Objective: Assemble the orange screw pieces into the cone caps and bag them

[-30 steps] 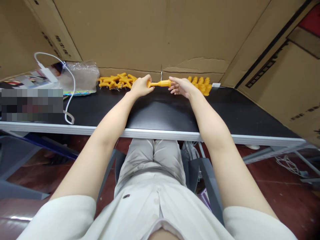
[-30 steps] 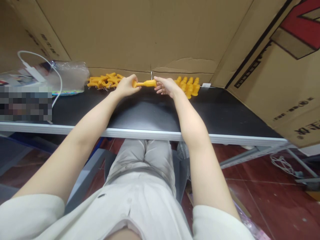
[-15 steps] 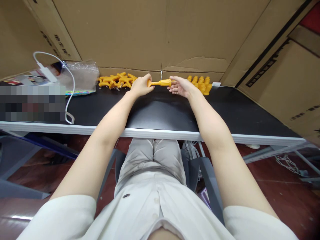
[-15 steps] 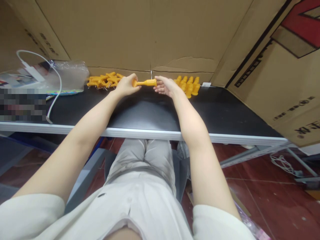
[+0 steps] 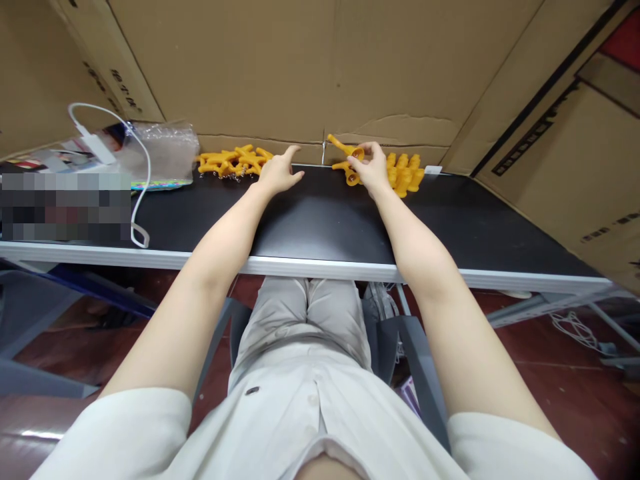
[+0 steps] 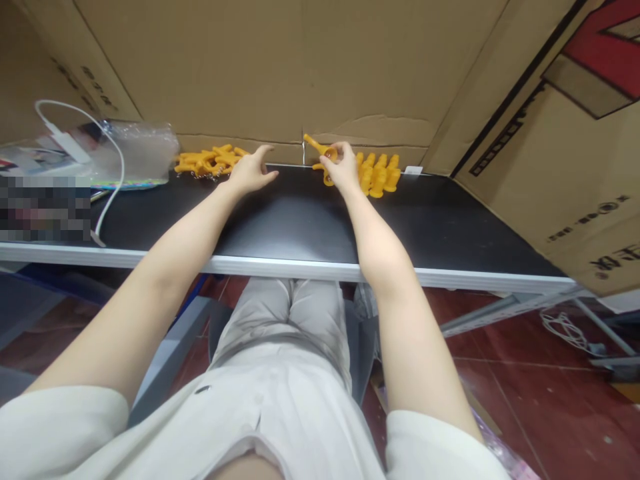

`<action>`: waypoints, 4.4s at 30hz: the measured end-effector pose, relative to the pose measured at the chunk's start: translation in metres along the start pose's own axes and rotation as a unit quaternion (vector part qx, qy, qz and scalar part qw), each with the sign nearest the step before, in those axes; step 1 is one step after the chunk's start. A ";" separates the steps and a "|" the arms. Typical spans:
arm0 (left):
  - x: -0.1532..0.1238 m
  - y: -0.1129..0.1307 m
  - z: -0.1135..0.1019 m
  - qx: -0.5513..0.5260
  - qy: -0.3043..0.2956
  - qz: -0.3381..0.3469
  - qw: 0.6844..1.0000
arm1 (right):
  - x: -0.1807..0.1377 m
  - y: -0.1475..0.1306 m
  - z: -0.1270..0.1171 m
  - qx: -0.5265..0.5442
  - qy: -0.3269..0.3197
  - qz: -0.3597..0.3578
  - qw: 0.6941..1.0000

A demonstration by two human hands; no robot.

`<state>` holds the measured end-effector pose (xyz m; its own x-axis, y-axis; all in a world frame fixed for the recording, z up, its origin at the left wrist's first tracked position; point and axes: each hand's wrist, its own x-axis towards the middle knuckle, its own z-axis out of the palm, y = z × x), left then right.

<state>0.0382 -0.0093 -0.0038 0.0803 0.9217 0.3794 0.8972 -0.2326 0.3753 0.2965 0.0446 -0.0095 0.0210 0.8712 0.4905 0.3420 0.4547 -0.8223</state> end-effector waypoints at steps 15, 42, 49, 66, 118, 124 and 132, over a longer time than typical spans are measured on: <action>-0.001 -0.001 0.000 -0.013 -0.011 0.004 1.000 | -0.030 -0.018 0.012 -0.443 -0.190 -0.041 0.875; 0.001 -0.002 0.003 -0.009 -0.014 0.037 0.999 | -0.028 -0.013 0.022 -0.486 -0.188 -0.031 0.853; -0.003 0.004 -0.001 0.006 -0.022 0.032 0.999 | -0.023 -0.013 0.010 -0.447 -0.145 -0.061 0.881; 0.006 -0.015 -0.007 0.059 0.035 -0.083 0.994 | 0.003 0.012 -0.021 -0.486 -0.025 -0.030 0.873; 0.022 -0.017 0.002 -0.146 0.115 -0.039 0.982 | -0.021 -0.018 0.015 -0.334 -0.231 -0.070 0.911; 0.002 -0.011 -0.007 -0.060 -0.154 -0.076 0.983 | -0.023 -0.022 0.013 -0.348 -0.246 -0.075 0.902; 0.015 -0.020 0.007 0.013 -0.008 0.004 1.000 | -0.014 -0.012 0.011 -0.341 -0.203 -0.078 0.915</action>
<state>0.0243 0.0115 -0.0119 0.0949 0.9249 0.3681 0.9076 -0.2323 0.3497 0.2820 0.0285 -0.0098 -0.3815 0.8655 0.3244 0.8204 0.4788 -0.3126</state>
